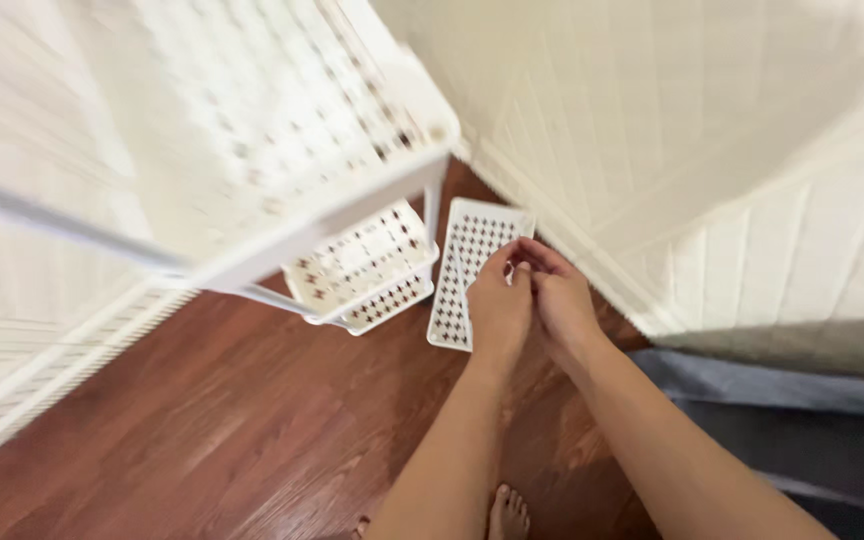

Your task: The person disassembles a white plastic three-tier rolling cart by removing the top basket, detaching the vertical support poles, and separating the remaining baskets. The components are placed on the floor as they are removed.

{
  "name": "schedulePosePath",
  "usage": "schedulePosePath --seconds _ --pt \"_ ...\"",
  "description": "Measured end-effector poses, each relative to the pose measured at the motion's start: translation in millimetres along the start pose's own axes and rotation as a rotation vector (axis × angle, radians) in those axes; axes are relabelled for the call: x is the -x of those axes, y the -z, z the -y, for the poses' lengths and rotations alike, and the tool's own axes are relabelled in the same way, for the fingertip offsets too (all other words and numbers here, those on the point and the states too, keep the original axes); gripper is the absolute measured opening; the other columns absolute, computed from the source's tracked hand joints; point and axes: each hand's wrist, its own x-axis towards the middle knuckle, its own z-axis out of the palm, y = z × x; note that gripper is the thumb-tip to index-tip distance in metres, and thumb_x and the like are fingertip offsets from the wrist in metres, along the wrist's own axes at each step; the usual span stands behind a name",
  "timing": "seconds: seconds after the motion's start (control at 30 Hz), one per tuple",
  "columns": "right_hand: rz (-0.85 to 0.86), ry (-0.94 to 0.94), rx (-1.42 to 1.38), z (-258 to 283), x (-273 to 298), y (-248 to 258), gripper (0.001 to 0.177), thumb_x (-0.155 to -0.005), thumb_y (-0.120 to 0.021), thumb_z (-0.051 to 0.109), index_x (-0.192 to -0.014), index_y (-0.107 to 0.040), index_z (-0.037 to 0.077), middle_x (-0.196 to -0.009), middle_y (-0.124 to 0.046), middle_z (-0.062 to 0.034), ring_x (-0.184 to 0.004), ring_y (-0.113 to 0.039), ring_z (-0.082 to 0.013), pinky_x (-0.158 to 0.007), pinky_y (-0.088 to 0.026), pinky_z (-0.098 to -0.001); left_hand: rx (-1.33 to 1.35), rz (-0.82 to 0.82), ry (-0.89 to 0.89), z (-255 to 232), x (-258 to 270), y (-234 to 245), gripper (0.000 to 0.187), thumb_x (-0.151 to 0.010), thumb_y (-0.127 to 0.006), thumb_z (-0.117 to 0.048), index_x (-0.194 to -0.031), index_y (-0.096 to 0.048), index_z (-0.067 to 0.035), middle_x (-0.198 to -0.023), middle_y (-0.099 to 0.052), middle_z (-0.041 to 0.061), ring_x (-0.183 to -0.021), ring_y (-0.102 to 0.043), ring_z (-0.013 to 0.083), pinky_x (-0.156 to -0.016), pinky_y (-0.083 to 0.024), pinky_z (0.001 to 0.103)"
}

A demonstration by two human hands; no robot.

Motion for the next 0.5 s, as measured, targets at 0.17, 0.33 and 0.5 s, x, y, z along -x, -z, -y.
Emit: schedulePosePath --seconds 0.17,0.33,0.5 --pt "0.028 0.106 0.156 132 70 -69 0.044 -0.095 -0.048 -0.001 -0.137 -0.059 0.002 -0.137 -0.064 -0.0084 -0.123 -0.061 -0.0177 -0.100 -0.050 -0.0306 0.091 -0.105 -0.026 -128 24 51 0.034 -0.094 -0.063 -0.016 -0.126 -0.069 -0.005 -0.118 -0.074 0.016 -0.109 -0.070 0.0291 -0.095 -0.053 0.039" --pt "0.116 0.384 0.149 195 125 -137 0.044 -0.092 -0.053 -0.007 -0.134 -0.061 0.000 -0.136 -0.063 -0.0100 -0.127 -0.061 -0.0180 -0.107 -0.051 -0.0306 0.005 -0.219 -0.170 -169 59 118 0.030 -0.095 -0.066 -0.019 -0.119 -0.070 -0.002 -0.112 -0.074 0.017 -0.105 -0.070 0.0301 -0.092 -0.053 0.040" --pt "0.259 0.528 0.173 200 181 -206 0.042 -0.094 -0.053 -0.006 -0.136 -0.059 -0.002 -0.140 -0.063 -0.0113 -0.133 -0.059 -0.0203 -0.110 -0.052 -0.0329 -0.148 -0.244 -0.396 -169 92 205 0.019 -0.097 -0.068 -0.018 -0.109 -0.073 -0.005 -0.097 -0.074 0.012 -0.088 -0.069 0.0285 -0.078 -0.055 0.040"
